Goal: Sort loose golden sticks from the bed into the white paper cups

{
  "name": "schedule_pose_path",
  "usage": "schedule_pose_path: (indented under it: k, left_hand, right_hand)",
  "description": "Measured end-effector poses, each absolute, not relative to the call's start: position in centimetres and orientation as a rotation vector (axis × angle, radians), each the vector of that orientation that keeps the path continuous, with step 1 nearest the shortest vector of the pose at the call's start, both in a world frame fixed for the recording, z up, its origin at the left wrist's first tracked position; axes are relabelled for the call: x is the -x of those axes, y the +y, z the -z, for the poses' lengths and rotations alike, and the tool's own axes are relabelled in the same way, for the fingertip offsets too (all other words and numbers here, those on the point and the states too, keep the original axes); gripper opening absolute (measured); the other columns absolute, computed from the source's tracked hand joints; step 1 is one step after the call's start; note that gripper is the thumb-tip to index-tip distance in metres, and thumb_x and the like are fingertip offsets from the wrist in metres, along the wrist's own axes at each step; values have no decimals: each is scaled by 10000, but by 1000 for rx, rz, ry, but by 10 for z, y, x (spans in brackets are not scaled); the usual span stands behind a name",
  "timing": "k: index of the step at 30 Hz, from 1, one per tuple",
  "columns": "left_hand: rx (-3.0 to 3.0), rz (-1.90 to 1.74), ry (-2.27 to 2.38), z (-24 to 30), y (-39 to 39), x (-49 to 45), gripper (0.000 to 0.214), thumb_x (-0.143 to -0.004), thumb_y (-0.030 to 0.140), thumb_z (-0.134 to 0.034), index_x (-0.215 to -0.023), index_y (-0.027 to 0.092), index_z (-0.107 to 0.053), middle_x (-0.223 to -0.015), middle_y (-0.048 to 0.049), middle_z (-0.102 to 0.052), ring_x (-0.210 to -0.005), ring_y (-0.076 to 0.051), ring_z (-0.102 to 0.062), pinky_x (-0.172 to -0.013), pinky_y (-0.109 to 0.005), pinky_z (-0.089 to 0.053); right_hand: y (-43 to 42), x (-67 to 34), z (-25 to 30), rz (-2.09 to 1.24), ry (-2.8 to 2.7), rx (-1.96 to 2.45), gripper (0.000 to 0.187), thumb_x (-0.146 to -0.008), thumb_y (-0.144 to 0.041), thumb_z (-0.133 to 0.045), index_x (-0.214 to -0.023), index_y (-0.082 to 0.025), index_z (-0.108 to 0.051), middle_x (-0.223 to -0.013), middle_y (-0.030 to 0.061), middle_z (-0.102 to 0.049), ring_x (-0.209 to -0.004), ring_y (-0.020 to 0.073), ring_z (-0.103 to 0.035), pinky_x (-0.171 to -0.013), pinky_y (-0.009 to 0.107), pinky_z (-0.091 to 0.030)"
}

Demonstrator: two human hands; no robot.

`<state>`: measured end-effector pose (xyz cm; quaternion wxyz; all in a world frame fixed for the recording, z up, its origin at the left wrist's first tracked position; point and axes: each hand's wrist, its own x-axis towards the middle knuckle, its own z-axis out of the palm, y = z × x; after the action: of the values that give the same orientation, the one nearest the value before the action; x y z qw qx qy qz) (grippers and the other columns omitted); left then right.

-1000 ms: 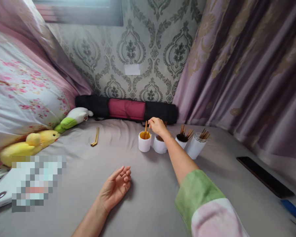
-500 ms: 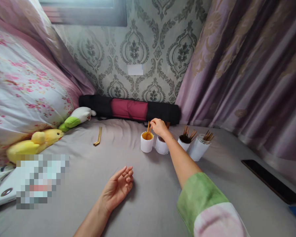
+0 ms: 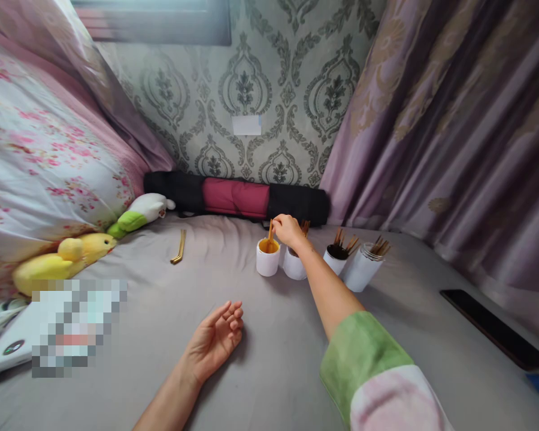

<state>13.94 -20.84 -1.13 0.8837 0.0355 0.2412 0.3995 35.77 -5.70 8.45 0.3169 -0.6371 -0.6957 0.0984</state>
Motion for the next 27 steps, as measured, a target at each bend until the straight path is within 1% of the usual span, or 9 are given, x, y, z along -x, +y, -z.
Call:
schedule_pose_path:
  k: [13,22,27]
  left_hand:
    - [-93,-830,517,10,-208,-140,156,-743,202,-564,-854,93,-566,-694,-25,-560,-531,-51,-487,-457,-168,-382]
    - [-94,-827,511,12,-208,-140,165,-745,200,-564,-872,94,-561,-706,-27,-561,-538,-52,-485,-457,-170,-381]
    - [-108,-829,515,11,-208,-140,166,-746,203,-563,-869,93,-560,-706,-24,-560,-536,-51,-486,-458,-171,-383]
  right_hand:
    - [-59,-357,-92,-222,-1840,1811,271,-814,-216,-368,-817,-161,-633,-721,34,-657,-639,110,-569,-584,180,-368]
    - [-62,-355,-90,-203,-1863,1755,273,-810,-211,-372,-738,-162,-630,-710,35,-656,-615,107,-570,-598,185,-369]
    - [-65,-355,-89,-202,-1867,1776,282,-813,-223,-376,-747,-157,-642,-723,49,-661,-634,117,-581,-617,189,-379]
